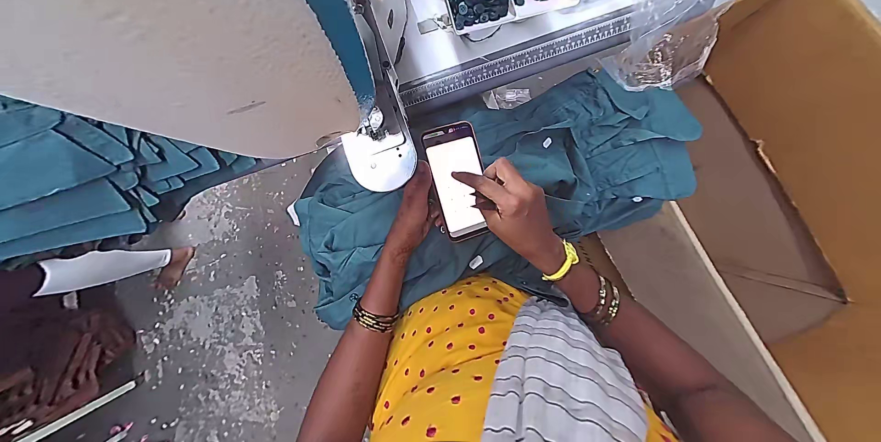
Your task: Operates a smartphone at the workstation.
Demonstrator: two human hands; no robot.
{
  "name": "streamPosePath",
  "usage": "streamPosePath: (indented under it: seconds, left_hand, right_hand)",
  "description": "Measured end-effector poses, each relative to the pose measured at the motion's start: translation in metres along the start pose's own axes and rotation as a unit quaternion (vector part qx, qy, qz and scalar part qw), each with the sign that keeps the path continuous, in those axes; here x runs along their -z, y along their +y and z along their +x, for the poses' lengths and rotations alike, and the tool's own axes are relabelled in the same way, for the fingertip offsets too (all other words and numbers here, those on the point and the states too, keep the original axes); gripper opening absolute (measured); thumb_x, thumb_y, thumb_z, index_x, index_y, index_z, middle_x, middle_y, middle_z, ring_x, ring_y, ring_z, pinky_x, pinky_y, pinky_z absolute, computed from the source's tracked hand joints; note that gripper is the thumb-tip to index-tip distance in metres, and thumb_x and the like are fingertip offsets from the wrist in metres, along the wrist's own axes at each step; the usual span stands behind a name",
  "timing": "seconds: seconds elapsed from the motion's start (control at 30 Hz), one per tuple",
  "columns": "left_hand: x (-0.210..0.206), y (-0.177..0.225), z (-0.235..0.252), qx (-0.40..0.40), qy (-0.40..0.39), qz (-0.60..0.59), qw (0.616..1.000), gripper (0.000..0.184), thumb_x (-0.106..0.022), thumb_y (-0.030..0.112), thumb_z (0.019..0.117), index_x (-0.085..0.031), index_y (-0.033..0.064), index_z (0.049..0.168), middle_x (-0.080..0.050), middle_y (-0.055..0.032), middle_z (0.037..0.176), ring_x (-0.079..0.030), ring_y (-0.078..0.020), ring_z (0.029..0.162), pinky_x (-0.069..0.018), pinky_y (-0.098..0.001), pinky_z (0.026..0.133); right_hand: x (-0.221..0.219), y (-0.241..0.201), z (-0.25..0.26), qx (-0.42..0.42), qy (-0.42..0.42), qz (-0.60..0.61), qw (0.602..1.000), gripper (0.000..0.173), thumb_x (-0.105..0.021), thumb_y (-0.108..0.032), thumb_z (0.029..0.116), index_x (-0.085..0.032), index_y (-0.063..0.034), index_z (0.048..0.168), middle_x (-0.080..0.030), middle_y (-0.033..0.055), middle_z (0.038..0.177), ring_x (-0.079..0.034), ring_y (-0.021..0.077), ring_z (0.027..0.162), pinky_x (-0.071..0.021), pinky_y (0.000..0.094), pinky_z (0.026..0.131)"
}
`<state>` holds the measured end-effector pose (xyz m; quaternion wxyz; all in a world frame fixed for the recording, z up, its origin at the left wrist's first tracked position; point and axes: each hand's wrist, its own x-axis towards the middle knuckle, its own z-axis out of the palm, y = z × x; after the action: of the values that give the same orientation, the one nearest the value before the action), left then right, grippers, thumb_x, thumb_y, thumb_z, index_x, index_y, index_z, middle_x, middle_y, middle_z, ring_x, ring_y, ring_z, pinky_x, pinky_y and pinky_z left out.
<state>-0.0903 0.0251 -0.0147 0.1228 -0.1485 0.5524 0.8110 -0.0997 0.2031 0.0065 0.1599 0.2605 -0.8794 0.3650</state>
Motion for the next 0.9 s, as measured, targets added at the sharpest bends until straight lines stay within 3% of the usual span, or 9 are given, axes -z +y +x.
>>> streamPosePath:
  seconds: [0.1,0.27,0.6,0.9]
  left_hand:
    - [0.001,-0.001,0.000,-0.005,-0.005,-0.003,1.000,0.042,-0.025,0.044,0.1108,-0.057,0.0166,0.106,-0.058,0.0042,0.062,-0.046,-0.0013,0.042,-0.0413,-0.0152,0.040]
    - [0.001,-0.002,0.001,0.005,0.001,0.006,1.000,0.044,-0.025,0.046,0.1104,-0.057,0.0165,0.104,-0.056,0.0042,0.060,-0.045,-0.0017,0.042,-0.0407,-0.0156,0.040]
    - [0.002,-0.001,0.001,0.001,-0.005,0.023,1.000,0.045,-0.023,0.046,0.1107,-0.057,0.0170,0.104,-0.058,0.0044,0.063,-0.046,-0.0007,0.043,-0.0414,-0.0147,0.041]
    - [0.000,-0.001,0.002,0.003,0.002,0.014,1.000,0.045,-0.023,0.043,0.1113,-0.057,0.0167,0.099,-0.055,0.0046,0.059,-0.044,-0.0007,0.040,-0.0405,-0.0148,0.039]
  right_hand:
    - [0.001,0.002,-0.001,0.002,-0.009,-0.006,1.000,0.025,-0.068,-0.010,0.0900,-0.081,-0.0154,0.110,-0.060,0.0094,0.085,-0.059,0.0170,0.064,-0.0474,0.0295,0.051]
    - [0.001,0.006,-0.011,0.038,-0.061,-0.018,0.997,0.038,-0.064,-0.006,0.0912,-0.078,-0.0231,0.122,-0.059,0.0102,0.082,-0.058,0.0195,0.061,-0.0459,0.0322,0.048]
    - [0.011,0.001,-0.042,0.018,-0.100,-0.019,0.995,0.040,-0.063,-0.006,0.0898,-0.078,-0.0250,0.122,-0.060,0.0114,0.083,-0.060,0.0207,0.062,-0.0480,0.0324,0.050]
    - [0.037,0.028,-0.043,-0.056,-0.027,-0.037,0.997,0.022,-0.064,-0.009,0.0902,-0.081,-0.0132,0.104,-0.063,0.0118,0.086,-0.062,0.0207,0.067,-0.0509,0.0339,0.057]
